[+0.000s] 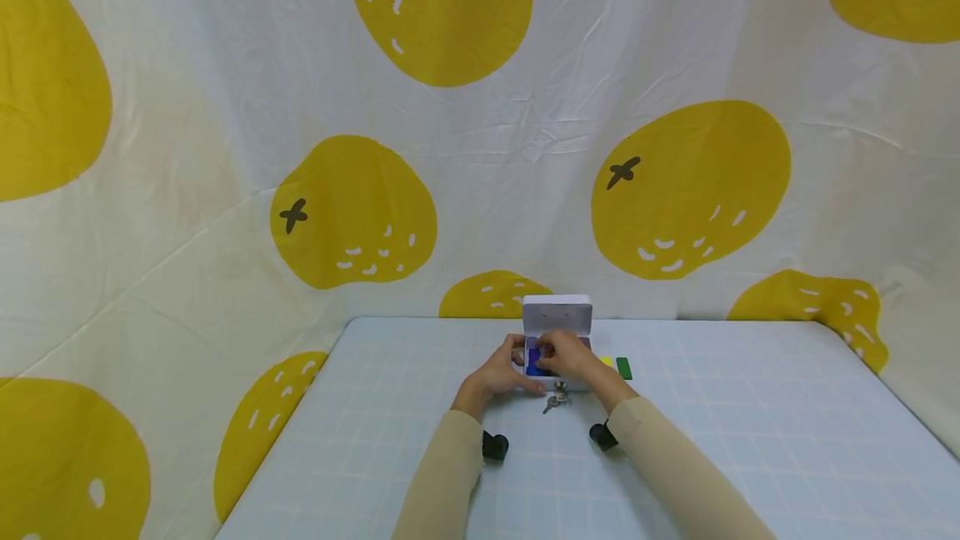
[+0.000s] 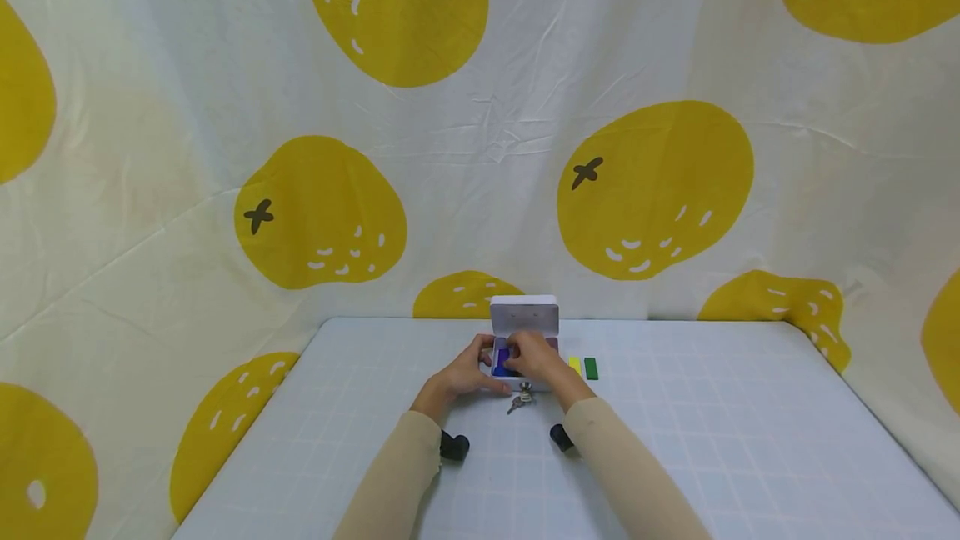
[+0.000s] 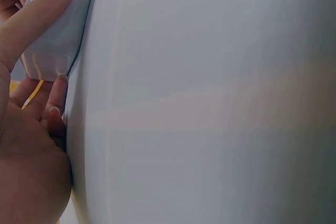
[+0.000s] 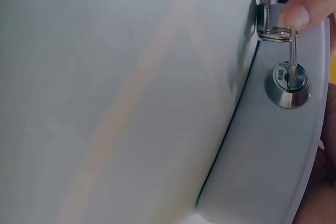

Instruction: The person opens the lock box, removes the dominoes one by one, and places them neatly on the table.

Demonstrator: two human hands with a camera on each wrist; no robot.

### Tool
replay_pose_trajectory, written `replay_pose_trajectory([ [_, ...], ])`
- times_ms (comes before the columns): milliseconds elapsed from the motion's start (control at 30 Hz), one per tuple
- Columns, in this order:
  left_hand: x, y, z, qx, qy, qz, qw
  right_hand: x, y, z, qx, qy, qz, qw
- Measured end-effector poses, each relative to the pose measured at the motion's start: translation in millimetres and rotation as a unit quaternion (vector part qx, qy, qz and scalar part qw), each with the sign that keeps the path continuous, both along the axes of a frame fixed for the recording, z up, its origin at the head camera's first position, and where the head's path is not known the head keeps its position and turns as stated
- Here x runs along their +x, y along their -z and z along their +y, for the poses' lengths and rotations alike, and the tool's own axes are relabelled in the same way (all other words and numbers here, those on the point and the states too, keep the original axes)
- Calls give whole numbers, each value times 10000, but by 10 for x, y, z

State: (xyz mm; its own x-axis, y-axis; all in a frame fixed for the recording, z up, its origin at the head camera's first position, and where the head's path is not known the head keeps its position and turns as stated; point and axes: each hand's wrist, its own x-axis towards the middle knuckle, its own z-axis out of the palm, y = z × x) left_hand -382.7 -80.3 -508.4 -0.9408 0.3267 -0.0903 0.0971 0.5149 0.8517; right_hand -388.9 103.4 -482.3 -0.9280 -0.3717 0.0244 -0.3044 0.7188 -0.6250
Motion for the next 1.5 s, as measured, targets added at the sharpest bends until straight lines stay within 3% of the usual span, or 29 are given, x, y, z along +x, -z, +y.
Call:
replay_pose_trajectory([
  [200, -32, 43, 14, -92, -117, -147, 9998, -15, 39, -40, 59, 121, 27, 9999],
  [733, -23, 31, -33, 176, 99, 8, 9998, -64, 69, -68, 45, 201, 159, 9997],
  [1500, -11, 22, -32, 102, 32, -82, 9999, -53, 62, -137, -65, 276, 97, 9996],
])
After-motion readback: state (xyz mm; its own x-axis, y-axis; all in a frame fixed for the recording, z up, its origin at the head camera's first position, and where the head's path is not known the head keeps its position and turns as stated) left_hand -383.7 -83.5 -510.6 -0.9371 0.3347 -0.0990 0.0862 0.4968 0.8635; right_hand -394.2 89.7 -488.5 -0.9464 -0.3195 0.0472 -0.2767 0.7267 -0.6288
